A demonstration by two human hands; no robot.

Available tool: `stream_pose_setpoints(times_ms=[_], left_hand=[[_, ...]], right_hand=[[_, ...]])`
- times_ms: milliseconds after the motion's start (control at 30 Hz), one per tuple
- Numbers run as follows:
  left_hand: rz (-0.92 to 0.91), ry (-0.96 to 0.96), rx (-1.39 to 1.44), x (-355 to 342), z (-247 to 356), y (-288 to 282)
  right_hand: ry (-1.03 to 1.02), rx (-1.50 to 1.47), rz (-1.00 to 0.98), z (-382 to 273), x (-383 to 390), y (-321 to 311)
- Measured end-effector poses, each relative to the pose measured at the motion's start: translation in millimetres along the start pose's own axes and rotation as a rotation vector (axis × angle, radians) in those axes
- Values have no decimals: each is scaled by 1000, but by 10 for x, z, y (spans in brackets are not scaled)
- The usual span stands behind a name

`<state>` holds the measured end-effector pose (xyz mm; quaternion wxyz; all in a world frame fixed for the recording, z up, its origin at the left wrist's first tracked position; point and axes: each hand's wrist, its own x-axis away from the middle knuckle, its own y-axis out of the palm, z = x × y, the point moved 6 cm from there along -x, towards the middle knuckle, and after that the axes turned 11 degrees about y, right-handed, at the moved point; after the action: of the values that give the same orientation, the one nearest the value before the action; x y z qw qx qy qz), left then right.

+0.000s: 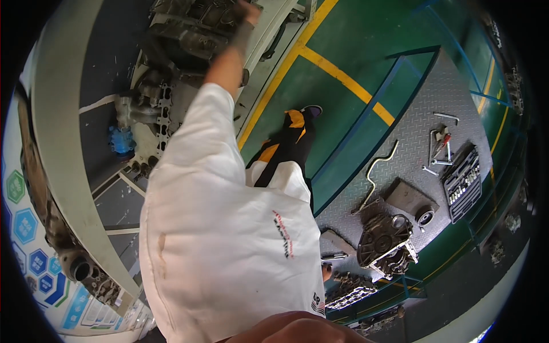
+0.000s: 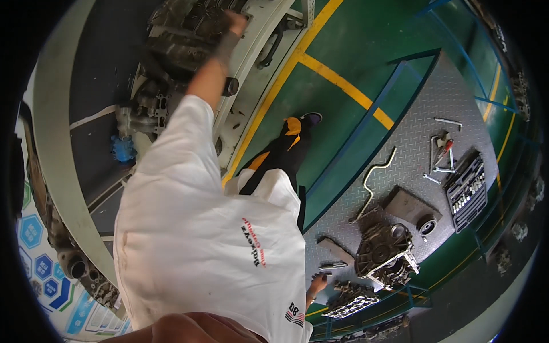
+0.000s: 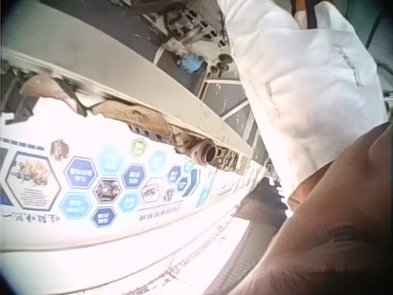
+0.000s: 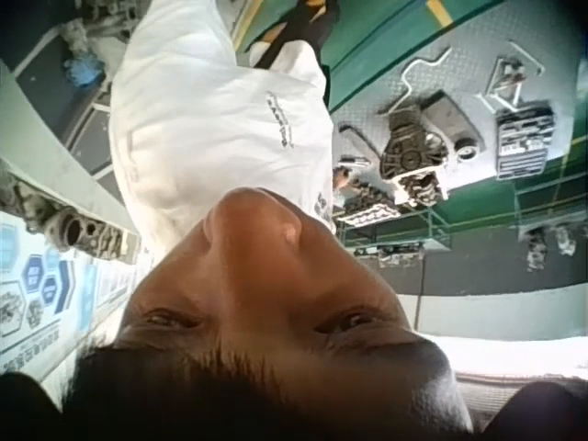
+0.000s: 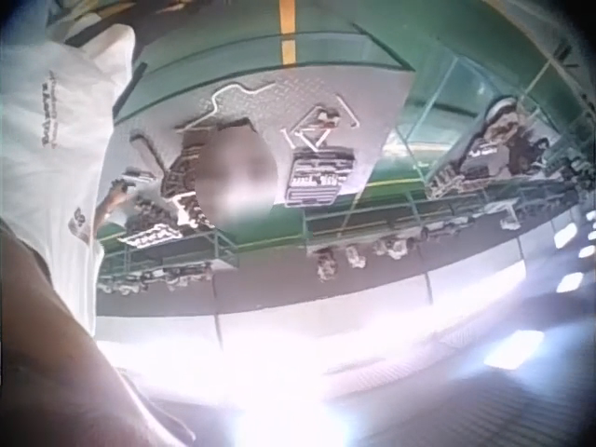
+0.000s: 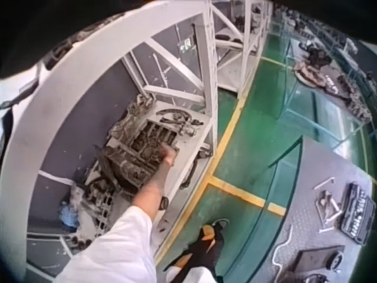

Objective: Disassembling and inspecting engine components on a workshop stand.

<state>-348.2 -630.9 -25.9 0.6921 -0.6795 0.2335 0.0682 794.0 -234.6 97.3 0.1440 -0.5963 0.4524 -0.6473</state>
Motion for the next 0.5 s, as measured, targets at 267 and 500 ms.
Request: stream_pose_setpoints(times_ms=[267, 500], left_hand=[[-258, 102, 38, -140, -277, 577], [-302, 14, -395, -163, -875, 202]], right_hand=[[327, 148, -242, 634, 630, 61], [133, 189, -358, -501, -53, 372]])
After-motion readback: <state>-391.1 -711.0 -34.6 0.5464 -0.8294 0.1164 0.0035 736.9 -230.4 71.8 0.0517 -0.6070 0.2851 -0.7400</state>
